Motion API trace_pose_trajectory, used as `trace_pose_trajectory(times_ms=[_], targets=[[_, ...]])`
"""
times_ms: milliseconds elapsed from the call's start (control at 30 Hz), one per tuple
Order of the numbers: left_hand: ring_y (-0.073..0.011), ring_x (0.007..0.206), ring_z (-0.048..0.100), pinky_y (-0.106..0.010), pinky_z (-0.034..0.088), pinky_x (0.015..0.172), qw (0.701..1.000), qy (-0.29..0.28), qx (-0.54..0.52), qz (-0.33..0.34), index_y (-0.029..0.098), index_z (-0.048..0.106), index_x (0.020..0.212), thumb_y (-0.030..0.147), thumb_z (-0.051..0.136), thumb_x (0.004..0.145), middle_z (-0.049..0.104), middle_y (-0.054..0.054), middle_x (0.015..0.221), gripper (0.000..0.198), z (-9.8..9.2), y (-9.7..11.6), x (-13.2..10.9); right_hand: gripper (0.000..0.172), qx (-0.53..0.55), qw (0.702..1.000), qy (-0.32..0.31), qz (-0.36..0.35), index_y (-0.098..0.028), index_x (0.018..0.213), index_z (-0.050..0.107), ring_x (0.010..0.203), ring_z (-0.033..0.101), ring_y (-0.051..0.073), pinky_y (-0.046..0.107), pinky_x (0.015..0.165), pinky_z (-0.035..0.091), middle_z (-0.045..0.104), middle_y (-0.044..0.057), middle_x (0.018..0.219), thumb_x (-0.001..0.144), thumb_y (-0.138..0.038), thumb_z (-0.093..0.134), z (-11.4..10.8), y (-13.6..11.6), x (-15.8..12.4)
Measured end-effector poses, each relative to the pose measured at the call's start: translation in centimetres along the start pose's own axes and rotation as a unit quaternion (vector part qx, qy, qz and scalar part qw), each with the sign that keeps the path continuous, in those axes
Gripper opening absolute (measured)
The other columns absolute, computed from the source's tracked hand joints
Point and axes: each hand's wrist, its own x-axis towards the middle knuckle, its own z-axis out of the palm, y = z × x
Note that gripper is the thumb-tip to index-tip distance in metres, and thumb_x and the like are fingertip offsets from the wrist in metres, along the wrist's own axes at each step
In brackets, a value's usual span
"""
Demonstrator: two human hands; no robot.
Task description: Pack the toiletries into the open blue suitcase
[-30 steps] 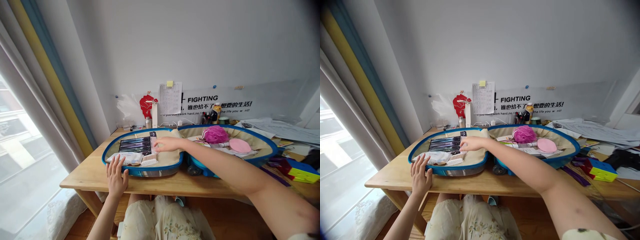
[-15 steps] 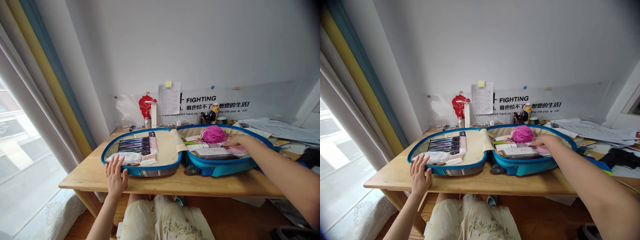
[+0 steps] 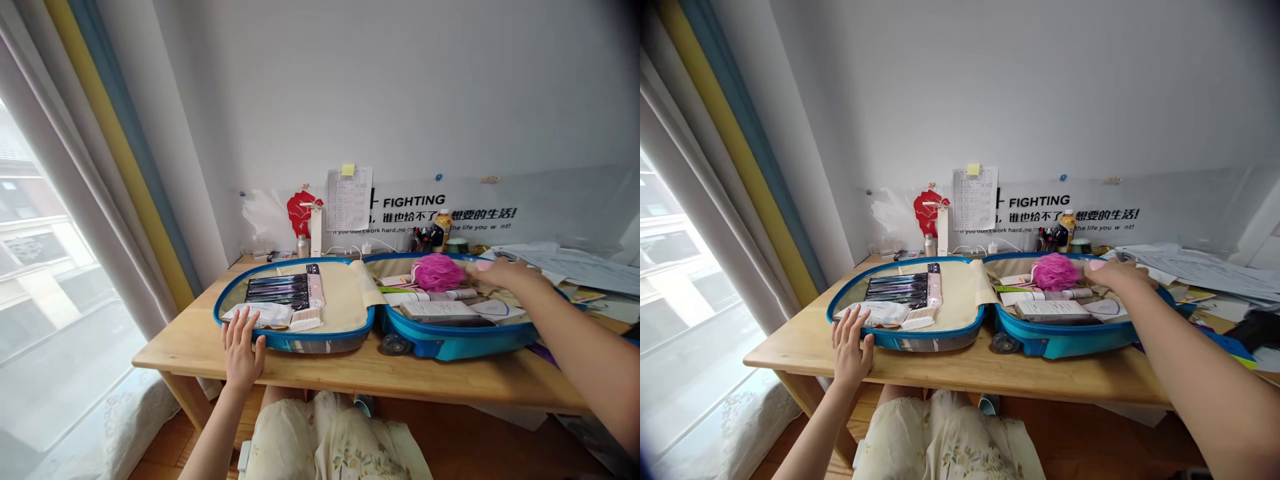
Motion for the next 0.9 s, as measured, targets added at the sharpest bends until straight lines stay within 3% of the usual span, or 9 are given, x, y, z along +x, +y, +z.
trace_pose_trajectory(times_ms=[100,200,267,333,433,533,667,767,900], targets=[[-0.0282,0.144,0.034,-0.048,0.016,0.121,1.000,-0.002,-0.003,-0.002,0.019,0.053,0.137,0.038,0.038,0.100,0.053,-0.015,0.143,0.044,0.0,0.0,0.0,0.072,-0.033,0.999,-0.038,-0.005,-0.014,0.139,0.050,0.130,0.047,0.043,0.057,0.087,0.043,0.045,0.036,0.136,0.080,-0.052,0.064,-2.8,-3.9,-1.9],[-0.0279,0.144,0.034,-0.048,0.017,0.121,1.000,-0.004,-0.008,-0.008,0.020,0.053,0.137,0.038,0.038,0.100,0.053,-0.014,0.144,0.044,-0.1,0.1,0.0,0.074,0.055,0.975,-0.108,-0.188,-0.010,0.145,0.037,0.122,0.054,0.036,0.047,0.088,0.047,0.044,0.031,0.140,0.086,-0.051,0.055,-3.5,-10.2,-6.0],[-0.0278,0.145,0.033,-0.048,0.016,0.121,1.000,-0.005,-0.010,-0.013,0.020,0.053,0.137,0.038,0.039,0.099,0.053,-0.014,0.144,0.044,-0.1,0.2,0.1,0.070,0.067,0.947,-0.165,-0.268,-0.018,0.140,0.042,0.115,0.058,0.028,0.040,0.090,0.049,0.051,0.021,0.138,0.082,-0.053,0.060,-2.6,-15.0,-9.6],[-0.0276,0.145,0.033,-0.048,0.016,0.121,1.000,-0.005,-0.010,-0.013,0.020,0.053,0.137,0.038,0.038,0.100,0.052,-0.014,0.145,0.044,-0.1,0.2,0.1,0.071,0.046,0.885,-0.246,-0.392,-0.020,0.141,0.040,0.121,0.055,0.029,0.041,0.096,0.048,0.049,0.017,0.140,0.082,-0.052,0.061,-0.9,-19.5,-13.5],[-0.0271,0.145,0.033,-0.048,0.015,0.121,1.000,-0.008,-0.005,-0.008,0.020,0.052,0.138,0.037,0.038,0.100,0.051,-0.014,0.146,0.045,0.0,0.1,0.0,0.068,0.033,0.830,-0.307,-0.464,-0.024,0.132,0.051,0.123,0.055,0.027,0.037,0.100,0.047,0.054,0.011,0.137,0.073,-0.052,0.071,1.8,-25.4,-18.9],[-0.0270,0.145,0.033,-0.048,0.015,0.121,1.000,-0.010,0.002,-0.005,0.020,0.052,0.139,0.038,0.038,0.100,0.051,-0.014,0.146,0.045,0.1,0.0,-0.2,0.067,0.019,0.800,-0.333,-0.498,-0.026,0.128,0.053,0.129,0.050,0.027,0.036,0.104,0.044,0.053,0.009,0.138,0.069,-0.050,0.074,4.1,-29.9,-22.4],[-0.0275,0.144,0.034,-0.049,0.016,0.121,1.000,-0.020,0.015,-0.012,0.020,0.052,0.139,0.040,0.037,0.099,0.051,-0.013,0.146,0.046,0.1,0.0,-0.3,0.076,-0.015,0.819,-0.323,-0.474,-0.022,0.135,0.048,0.131,0.045,0.036,0.052,0.104,0.042,0.048,0.018,0.141,0.071,-0.052,0.073,6.2,-32.8,-23.9],[-0.0271,0.145,0.034,-0.048,0.016,0.121,1.000,-0.021,0.018,-0.010,0.020,0.053,0.138,0.038,0.038,0.099,0.052,-0.013,0.146,0.046,0.1,0.2,-0.3,0.083,-0.038,0.845,-0.308,-0.435,-0.019,0.141,0.042,0.133,0.041,0.042,0.063,0.100,0.040,0.044,0.023,0.143,0.073,-0.056,0.070,7.6,-32.9,-23.9],[-0.0279,0.144,0.034,-0.049,0.015,0.121,1.000,-0.023,0.016,-0.010,0.020,0.053,0.138,0.039,0.038,0.099,0.052,-0.013,0.146,0.047,0.0,0.3,-0.2,0.081,-0.035,0.850,-0.324,-0.413,-0.021,0.142,0.044,0.133,0.041,0.041,0.060,0.098,0.041,0.042,0.021,0.146,0.078,-0.070,0.057,8.8,-32.3,-23.9]])
